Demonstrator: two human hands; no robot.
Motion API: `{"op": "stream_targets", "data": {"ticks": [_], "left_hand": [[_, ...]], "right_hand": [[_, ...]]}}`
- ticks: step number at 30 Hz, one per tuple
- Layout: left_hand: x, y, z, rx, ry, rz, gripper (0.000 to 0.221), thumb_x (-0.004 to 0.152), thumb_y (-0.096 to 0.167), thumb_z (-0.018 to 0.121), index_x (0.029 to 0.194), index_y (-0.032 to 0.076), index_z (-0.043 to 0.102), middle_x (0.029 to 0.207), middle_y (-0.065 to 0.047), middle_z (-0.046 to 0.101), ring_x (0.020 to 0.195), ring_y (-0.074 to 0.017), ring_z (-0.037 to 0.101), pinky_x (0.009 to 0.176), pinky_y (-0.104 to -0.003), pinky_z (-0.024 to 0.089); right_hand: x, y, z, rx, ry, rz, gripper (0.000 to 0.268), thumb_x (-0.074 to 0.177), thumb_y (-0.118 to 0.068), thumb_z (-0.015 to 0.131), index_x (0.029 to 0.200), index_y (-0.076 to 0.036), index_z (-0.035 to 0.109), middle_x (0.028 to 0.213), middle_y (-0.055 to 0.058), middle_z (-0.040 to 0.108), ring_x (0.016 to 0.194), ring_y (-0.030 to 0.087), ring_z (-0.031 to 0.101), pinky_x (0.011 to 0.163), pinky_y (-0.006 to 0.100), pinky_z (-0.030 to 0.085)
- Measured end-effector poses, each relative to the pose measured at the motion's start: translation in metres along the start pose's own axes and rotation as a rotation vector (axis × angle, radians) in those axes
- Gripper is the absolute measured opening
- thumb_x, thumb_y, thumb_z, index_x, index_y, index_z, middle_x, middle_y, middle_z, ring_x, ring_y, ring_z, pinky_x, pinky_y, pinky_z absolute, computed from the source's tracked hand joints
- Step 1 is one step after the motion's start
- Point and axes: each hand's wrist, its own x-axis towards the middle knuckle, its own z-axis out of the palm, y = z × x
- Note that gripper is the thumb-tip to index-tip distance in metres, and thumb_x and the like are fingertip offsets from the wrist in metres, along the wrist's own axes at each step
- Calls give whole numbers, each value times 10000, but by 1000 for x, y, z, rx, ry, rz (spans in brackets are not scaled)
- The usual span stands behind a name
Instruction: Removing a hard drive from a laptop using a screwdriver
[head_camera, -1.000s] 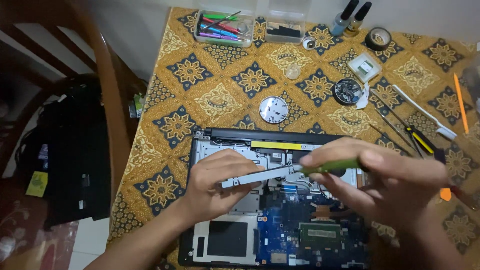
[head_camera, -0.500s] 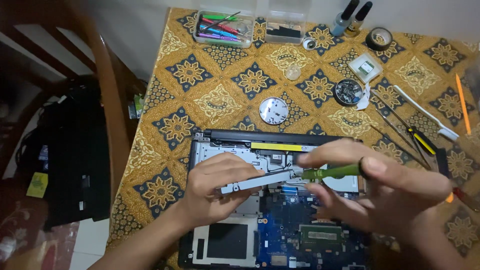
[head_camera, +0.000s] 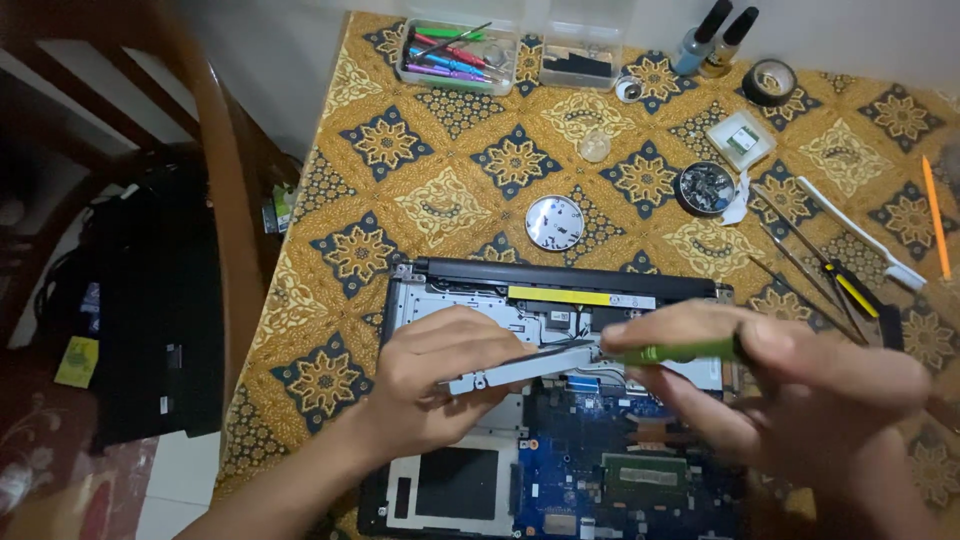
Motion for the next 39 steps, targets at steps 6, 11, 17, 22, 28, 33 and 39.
{"op": "stream_targets", "data": {"ticks": [6,11,17,22,28,33,39], "left_hand": [[-1,2,-1,47,34,3,225,988,135,655,1135,-27,704,985,-165,768,835,-307,764,796,-406,617],[-1,0,0,4,51,-26,206,978,145,679,1124,4,713,970,-149,766,804,-294,758,772,-389,588],[0,4,-2,-3,78,24,205,965,126,697,1099,-29,708,984,-156,764,829,-289,763,772,-393,597],[1,11,-5,-19,120,-29,236,948,108,747,1164,27,699,972,-135,766,820,-280,759,791,-384,600],[-1,15,-3,-29,187,-214,216,868,165,799,1022,27,735,946,-115,774,822,-250,768,768,-352,606],[-6,9,-11,-457,52,-555,447,819,408,809,1007,6,757,851,-59,739,669,-104,607,571,-221,469],[-7,6,-2,-725,-158,-801,454,903,380,708,1138,-6,682,909,-37,641,765,-141,662,598,-223,550]], "right_hand": [[16,-2,23,-623,162,-739,840,866,85,739,1463,-158,201,1024,297,719,885,284,863,731,358,763],[27,-4,27,-650,285,-710,740,886,110,728,1366,-121,214,1001,205,713,890,237,834,714,250,777],[12,-26,19,-373,587,-29,116,1015,40,514,1097,68,591,1010,169,659,910,256,719,847,320,661],[23,-2,5,-591,322,345,390,936,18,445,1123,-135,751,898,24,675,820,134,631,757,294,515],[29,26,15,-499,-29,101,272,878,-314,757,1095,-163,695,1058,-1,677,1051,153,645,1019,386,358],[24,21,6,-466,78,35,143,871,-251,760,906,-112,756,950,9,710,907,140,672,827,295,512],[22,17,25,-439,98,110,174,873,-276,753,955,-137,819,903,-1,716,783,108,684,629,240,519]]}}
